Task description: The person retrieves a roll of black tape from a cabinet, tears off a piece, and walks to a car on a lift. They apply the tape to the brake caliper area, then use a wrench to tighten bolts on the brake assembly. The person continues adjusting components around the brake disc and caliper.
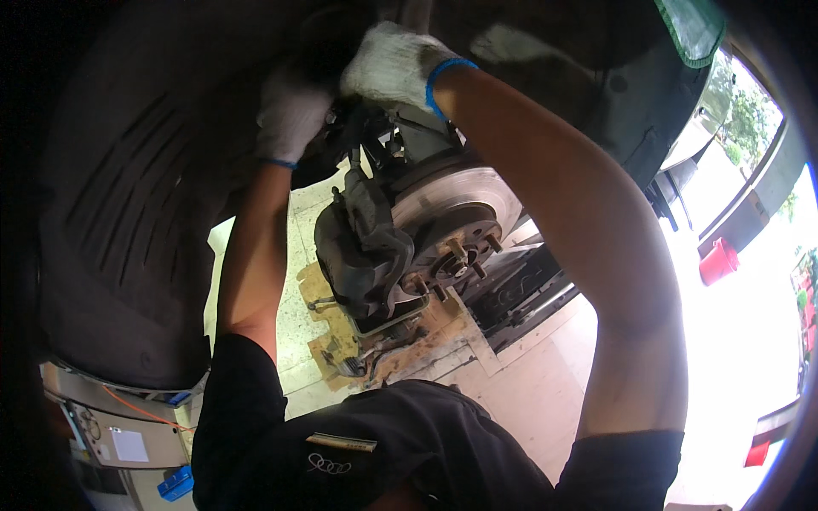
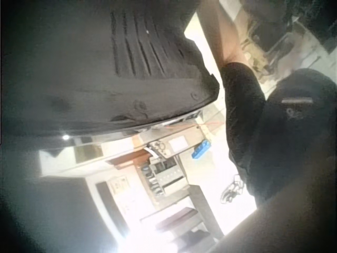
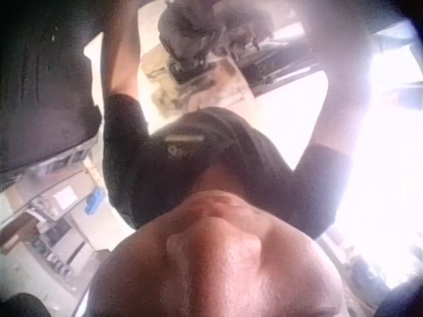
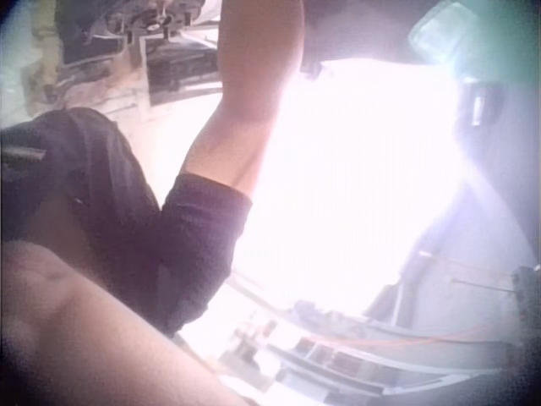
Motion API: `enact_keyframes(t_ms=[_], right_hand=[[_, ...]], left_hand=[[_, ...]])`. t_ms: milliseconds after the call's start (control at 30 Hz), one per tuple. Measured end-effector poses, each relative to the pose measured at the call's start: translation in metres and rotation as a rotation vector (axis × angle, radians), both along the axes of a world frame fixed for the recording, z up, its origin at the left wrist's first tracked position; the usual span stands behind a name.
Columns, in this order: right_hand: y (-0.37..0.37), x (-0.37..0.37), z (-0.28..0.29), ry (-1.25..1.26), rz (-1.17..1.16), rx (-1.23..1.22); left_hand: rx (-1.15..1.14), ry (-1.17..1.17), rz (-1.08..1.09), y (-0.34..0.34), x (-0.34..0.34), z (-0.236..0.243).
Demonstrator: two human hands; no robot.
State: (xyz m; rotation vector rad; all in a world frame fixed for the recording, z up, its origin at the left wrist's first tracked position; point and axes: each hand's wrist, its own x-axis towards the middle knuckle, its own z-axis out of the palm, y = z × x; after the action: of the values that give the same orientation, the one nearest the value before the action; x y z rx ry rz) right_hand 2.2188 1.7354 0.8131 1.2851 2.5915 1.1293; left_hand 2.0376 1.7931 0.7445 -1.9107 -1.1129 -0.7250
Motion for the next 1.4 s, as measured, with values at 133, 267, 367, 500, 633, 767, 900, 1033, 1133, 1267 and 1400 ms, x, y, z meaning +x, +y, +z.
enact_keyframes(t_ms=[133, 267, 367, 500, 633, 767, 900, 1033, 1133, 1267, 1400], right_hand=[[0.017, 0.008, -0.012, 0.129, 0.038, 0.083], [0.029, -0.002, -0.022, 0.026, -0.001, 0.169], [0.038, -0.004, -0.025, 0.055, -0.070, 0.193], [0.034, 0.004, -0.021, -0.019, -0.137, 0.275], [0.005, 0.003, -0.026, 0.352, -0.168, -0.055], [-0.027, -0.009, -0.052, -0.090, -0.292, -0.130], [-0.033, -0.013, -0.072, -0.082, -0.148, 0.030], [-0.027, -0.012, -0.065, -0.112, -0.146, -0.291], [-0.031, -0.018, -0.053, -0.101, -0.233, -0.351], [-0.044, -0.022, -0.039, -0.300, -0.165, -0.331], [-0.027, -0.012, -0.019, -0.449, -0.266, 0.208]], left_hand=[[-0.320, -0.206, 0.009, -0.028, -0.005, -0.019], [-0.727, -0.595, -0.059, -0.037, 0.019, -0.036], [-0.613, -0.669, -0.120, -0.030, 0.020, -0.042], [-0.521, -0.716, -0.543, -0.012, -0.004, -0.057], [-0.505, -0.405, -0.416, 0.023, -0.015, -0.081], [-0.624, -0.484, -0.701, 0.058, -0.022, -0.102], [-0.959, -0.941, -1.182, 0.071, -0.018, -0.111], [-1.198, -1.022, -1.186, 0.049, -0.021, -0.104], [-1.082, -0.649, -0.646, 0.025, -0.026, -0.092], [-0.490, 0.150, -0.272, 0.014, -0.022, -0.071], [-0.735, -0.495, -0.084, 0.033, -0.016, -0.036]])
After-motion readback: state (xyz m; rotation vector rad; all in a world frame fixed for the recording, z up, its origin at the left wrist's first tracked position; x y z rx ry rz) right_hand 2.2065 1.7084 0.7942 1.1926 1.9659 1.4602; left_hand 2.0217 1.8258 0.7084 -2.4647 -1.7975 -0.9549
